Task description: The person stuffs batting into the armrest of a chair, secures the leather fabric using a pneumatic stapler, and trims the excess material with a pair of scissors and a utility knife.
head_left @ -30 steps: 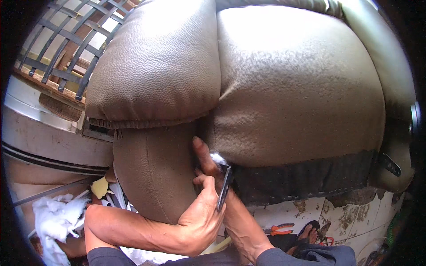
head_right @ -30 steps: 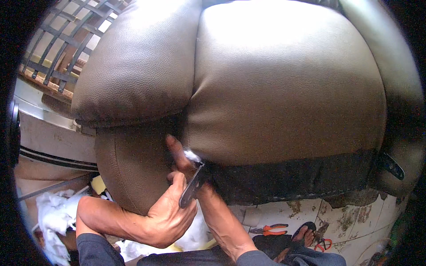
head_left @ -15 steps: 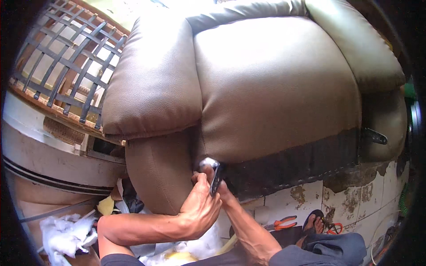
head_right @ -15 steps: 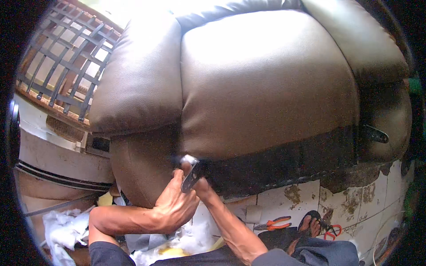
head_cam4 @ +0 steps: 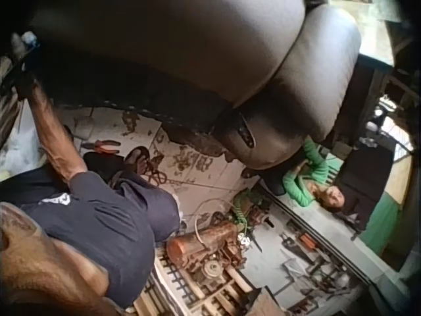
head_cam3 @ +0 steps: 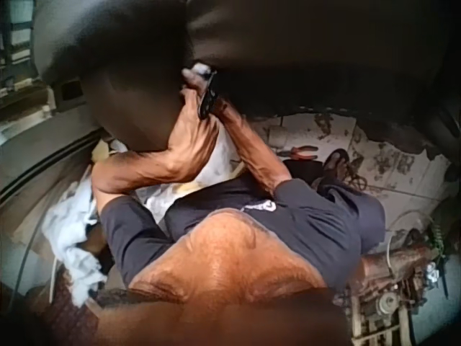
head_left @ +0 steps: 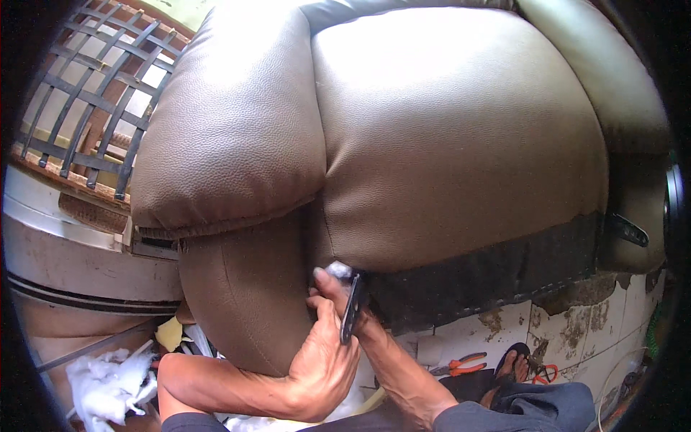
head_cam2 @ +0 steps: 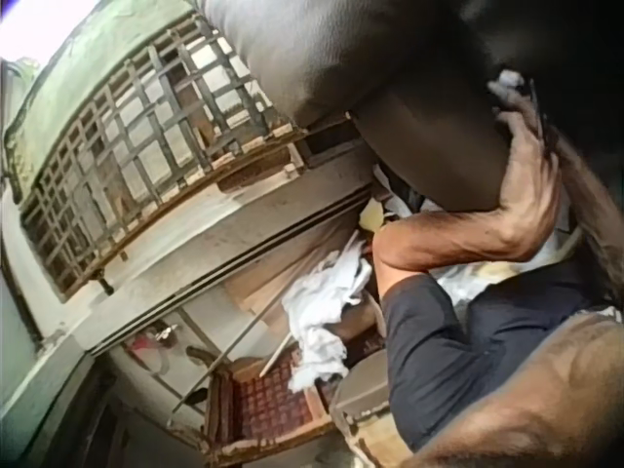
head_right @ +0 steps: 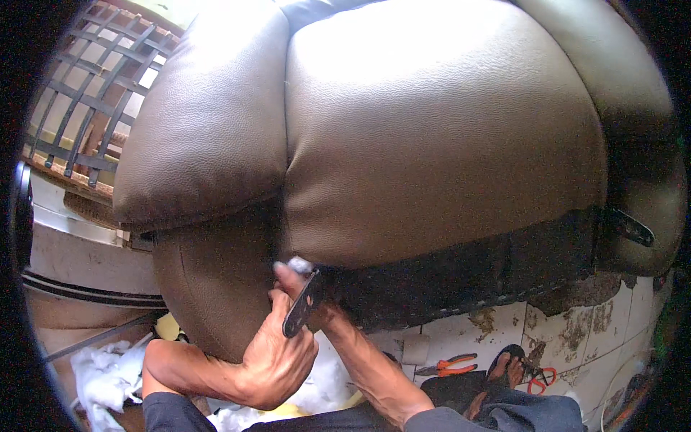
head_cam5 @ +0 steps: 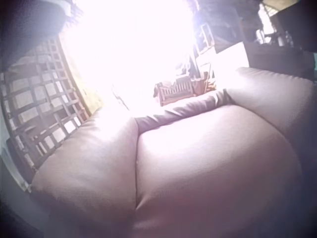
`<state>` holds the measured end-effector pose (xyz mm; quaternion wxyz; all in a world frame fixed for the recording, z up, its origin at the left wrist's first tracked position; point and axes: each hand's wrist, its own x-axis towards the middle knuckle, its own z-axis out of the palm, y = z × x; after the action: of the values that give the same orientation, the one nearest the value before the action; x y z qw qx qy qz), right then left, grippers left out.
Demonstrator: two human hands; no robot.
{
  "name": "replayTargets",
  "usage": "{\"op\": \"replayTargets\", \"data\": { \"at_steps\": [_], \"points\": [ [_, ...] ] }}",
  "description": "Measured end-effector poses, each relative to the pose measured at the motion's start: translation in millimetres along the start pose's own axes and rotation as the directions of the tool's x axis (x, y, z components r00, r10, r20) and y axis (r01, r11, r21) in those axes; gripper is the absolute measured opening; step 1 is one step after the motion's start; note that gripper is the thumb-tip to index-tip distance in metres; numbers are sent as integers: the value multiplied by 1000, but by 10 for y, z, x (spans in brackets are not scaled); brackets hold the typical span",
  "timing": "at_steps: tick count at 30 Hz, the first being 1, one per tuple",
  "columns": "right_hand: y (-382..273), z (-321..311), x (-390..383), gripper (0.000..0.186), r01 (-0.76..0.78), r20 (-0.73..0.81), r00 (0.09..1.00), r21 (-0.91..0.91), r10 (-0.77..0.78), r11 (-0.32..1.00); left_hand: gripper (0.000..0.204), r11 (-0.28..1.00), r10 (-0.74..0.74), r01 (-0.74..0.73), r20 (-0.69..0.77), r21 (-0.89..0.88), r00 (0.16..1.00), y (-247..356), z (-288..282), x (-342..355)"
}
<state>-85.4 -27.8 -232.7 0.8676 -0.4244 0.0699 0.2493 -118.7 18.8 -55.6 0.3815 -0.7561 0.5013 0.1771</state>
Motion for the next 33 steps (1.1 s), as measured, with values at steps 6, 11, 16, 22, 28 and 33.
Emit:
{"op": "replayTargets", "data": {
  "at_steps": [6,11,16,22,28,33],
  "points": [
    [-319,414,361,83,304,-237,915,-124,-325,945,32,999,31,-30,27,-27,999,-46,0,-25],
    [-308,308,334,77,215,-216,942,-206,-258,955,26,1000,11,-12,-40,-7,999,-36,27,31],
    [-59,34,80,60,61,84,996,-496,-21,866,27,952,55,-36,57,-303,997,-80,-38,-106],
    [324,171,-622,41,582,-23,766,-399,-643,708,52,997,56,-62,-124,-44,991,-441,-132,-447],
    [122,70,-127,42,605,191,715,-649,-672,461,70,944,-177,102,-221,-314,959,-810,-238,-465],
    [-214,127,42,53,285,196,957,-498,-214,819,43,960,-183,58,-458,-275,870,-754,-8,-468]
  ]
}}
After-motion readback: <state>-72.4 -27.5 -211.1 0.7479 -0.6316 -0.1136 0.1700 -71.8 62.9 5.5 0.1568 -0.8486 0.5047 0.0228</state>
